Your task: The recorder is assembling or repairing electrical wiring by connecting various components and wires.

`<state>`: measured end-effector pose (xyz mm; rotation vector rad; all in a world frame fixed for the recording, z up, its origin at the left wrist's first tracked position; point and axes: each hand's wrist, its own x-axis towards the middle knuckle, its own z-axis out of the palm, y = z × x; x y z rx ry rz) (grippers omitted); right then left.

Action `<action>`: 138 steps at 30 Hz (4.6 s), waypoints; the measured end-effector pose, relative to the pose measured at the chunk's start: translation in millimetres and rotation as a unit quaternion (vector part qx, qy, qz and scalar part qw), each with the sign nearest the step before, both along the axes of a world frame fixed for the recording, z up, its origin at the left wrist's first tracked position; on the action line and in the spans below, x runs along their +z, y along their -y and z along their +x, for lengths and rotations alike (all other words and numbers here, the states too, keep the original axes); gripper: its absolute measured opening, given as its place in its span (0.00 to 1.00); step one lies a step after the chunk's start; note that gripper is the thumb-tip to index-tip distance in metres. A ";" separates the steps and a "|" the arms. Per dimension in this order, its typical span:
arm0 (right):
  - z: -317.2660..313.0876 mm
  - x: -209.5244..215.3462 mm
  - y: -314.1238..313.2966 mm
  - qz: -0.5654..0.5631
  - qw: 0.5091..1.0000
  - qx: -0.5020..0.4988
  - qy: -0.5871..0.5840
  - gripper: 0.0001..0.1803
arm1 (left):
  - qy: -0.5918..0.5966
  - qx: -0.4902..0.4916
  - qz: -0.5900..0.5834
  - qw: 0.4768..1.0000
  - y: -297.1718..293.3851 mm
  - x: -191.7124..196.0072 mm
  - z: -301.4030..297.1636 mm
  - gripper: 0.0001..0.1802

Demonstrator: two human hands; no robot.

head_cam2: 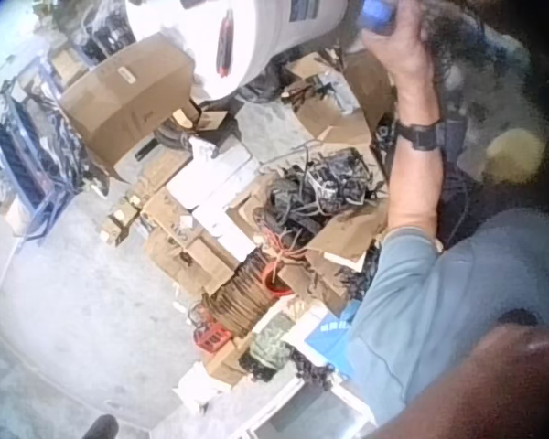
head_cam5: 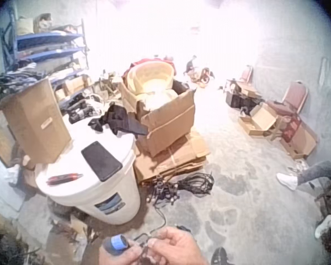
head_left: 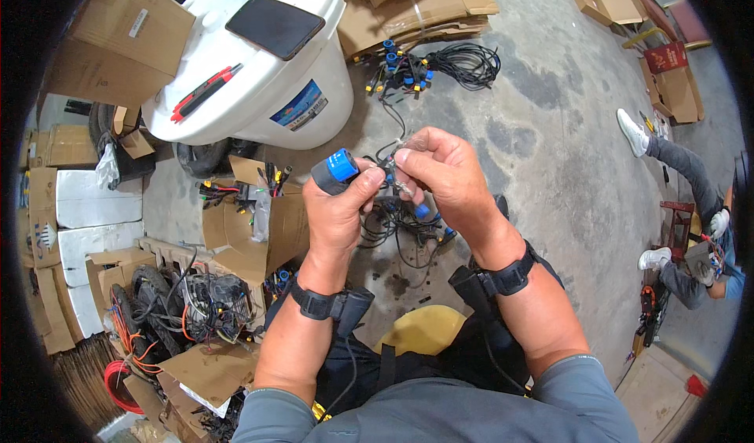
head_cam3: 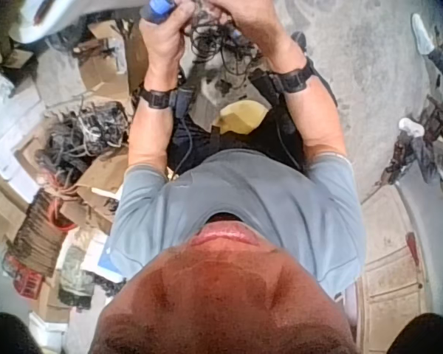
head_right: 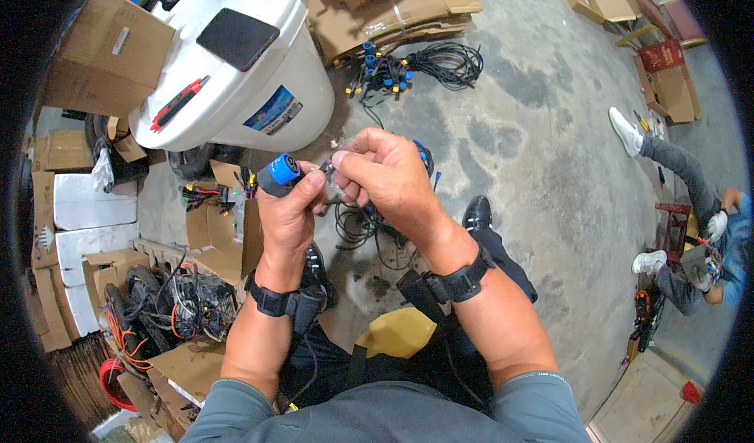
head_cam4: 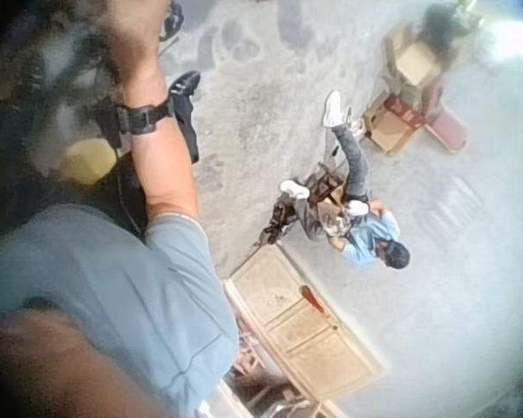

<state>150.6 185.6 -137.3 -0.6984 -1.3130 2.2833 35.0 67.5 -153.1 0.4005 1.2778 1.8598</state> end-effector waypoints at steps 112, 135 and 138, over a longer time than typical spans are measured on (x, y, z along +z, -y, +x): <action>14.8 -4.9 -17.7 0.403 0.903 0.021 0.147 0.06 | -0.106 0.070 -0.069 0.989 3.6 0.4 -7.1 0.08; 48.5 4.9 -11.2 0.412 0.869 0.253 0.106 0.12 | -0.379 -0.134 -0.077 0.912 32.5 11.0 -9.7 0.09; 66.1 12.1 5.3 0.446 0.842 0.283 0.108 0.11 | -0.417 -0.226 -0.007 0.880 46.4 14.5 -4.6 0.09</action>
